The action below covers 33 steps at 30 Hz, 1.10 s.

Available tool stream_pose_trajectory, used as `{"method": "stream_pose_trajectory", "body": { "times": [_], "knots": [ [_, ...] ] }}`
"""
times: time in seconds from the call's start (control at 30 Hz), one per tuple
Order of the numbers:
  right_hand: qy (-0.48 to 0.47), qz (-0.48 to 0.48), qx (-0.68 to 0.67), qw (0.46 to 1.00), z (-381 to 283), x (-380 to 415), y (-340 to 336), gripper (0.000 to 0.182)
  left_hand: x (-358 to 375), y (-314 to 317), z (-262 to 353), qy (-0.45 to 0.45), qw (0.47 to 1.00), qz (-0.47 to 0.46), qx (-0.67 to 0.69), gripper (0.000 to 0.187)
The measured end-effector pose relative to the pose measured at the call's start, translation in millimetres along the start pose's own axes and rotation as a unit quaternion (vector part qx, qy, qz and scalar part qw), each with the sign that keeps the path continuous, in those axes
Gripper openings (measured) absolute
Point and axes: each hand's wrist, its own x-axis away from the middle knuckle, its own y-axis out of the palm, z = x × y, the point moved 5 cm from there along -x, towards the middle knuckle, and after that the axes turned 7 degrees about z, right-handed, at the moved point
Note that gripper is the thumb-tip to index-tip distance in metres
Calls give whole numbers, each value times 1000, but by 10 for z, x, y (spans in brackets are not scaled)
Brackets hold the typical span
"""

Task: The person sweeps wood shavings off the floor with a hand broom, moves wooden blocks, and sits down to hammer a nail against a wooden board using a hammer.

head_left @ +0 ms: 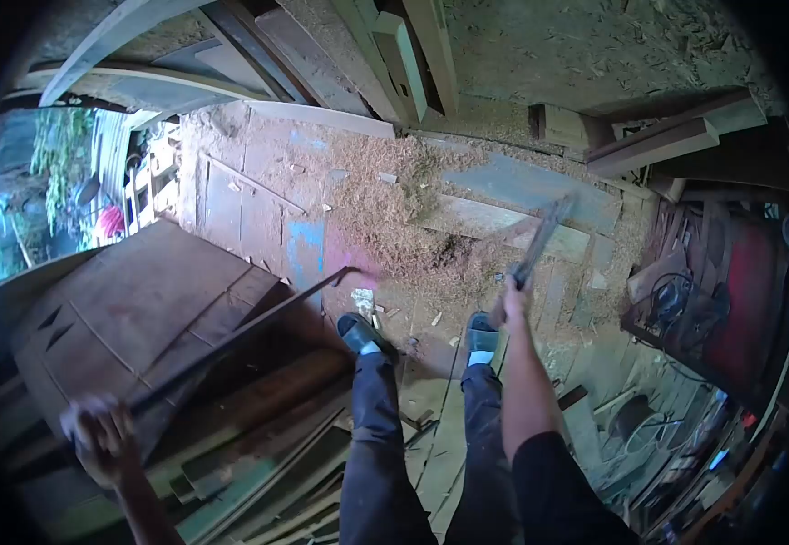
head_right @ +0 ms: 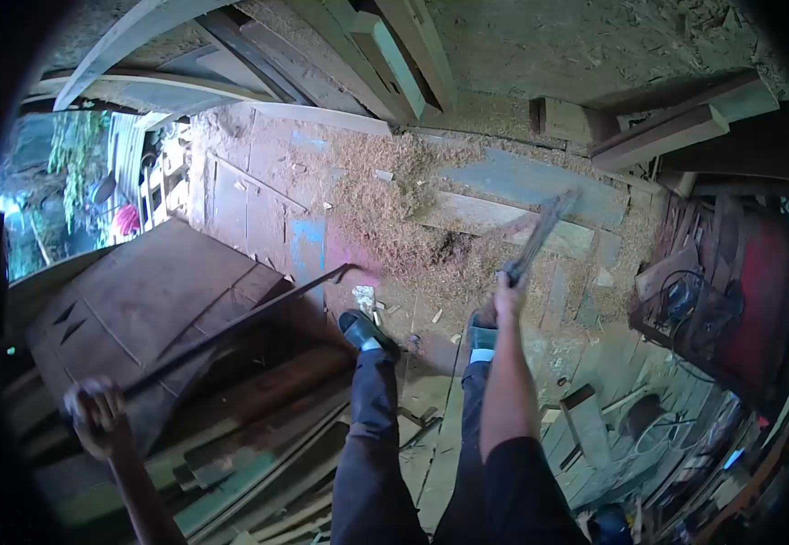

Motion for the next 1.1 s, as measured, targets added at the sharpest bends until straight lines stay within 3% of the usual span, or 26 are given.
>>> {"method": "stream_pose_trajectory", "body": {
  "times": [0.03,0.1,0.17,0.23,0.27,0.3,0.37,0.4,0.43,0.5,0.57,0.63,0.67,0.77,0.83,0.9,0.93,1.0,1.07,1.1],
  "knots": [
    [60,-26,-18,998,-152,100,324,61,305,-64,-12,0,960,279,-10,12],
    [186,-79,-49,978,-328,568,877,64,65,160,-2,42,999,22,-1,13],
    [-11,-53,77,996,-857,1056,1272,66,48,54,12,112,984,74,-113,18],
    [58,-155,-8,986,-1346,1633,1641,68,83,-129,-12,123,980,131,-82,20],
    [19,-151,5,988,-1521,1888,1836,69,102,-219,-15,130,973,184,-53,23],
    [-17,-146,18,989,-1670,2114,2000,70,51,-190,-11,146,971,177,-72,26],
    [61,-286,-37,956,-2014,2471,2242,74,17,-173,10,141,975,147,-89,26],
    [-36,-289,-30,956,-2055,2619,2447,75,116,-280,-1,160,949,237,-135,24],
    [-132,-289,-20,948,-2038,2781,2602,75,28,-237,7,166,970,133,-120,24],
    [-154,-332,-3,931,-2363,3031,2449,77,132,-427,-22,171,962,191,-97,24],
    [-185,-302,-1,935,-2453,3147,2130,78,130,-546,-7,171,966,166,-105,27],
    [-147,-286,27,947,-2333,3099,1675,74,124,-617,-28,163,967,169,-101,30],
    [-145,-251,54,956,-2164,3030,1431,70,276,-744,-92,173,919,334,-116,29],
    [-74,-153,42,985,-1892,2581,648,61,278,-895,-69,174,922,320,-130,28],
    [-39,-58,98,993,-1459,2154,390,63,423,-1200,-91,169,900,377,-136,27],
    [75,13,111,991,-1436,1881,202,67,427,-1240,-65,160,913,360,-111,28],
    [81,10,111,990,-1449,1825,300,67,412,-1218,-44,157,913,358,-116,28],
    [225,-95,127,961,-1270,1838,638,69,340,-1080,-21,155,926,330,-101,30],
    [117,-55,130,983,-483,1951,1608,71,320,-1060,-17,155,928,327,-92,31],
    [76,-56,143,985,-646,2157,1906,71,301,-1040,-13,153,931,323,-77,32]
  ]
}}
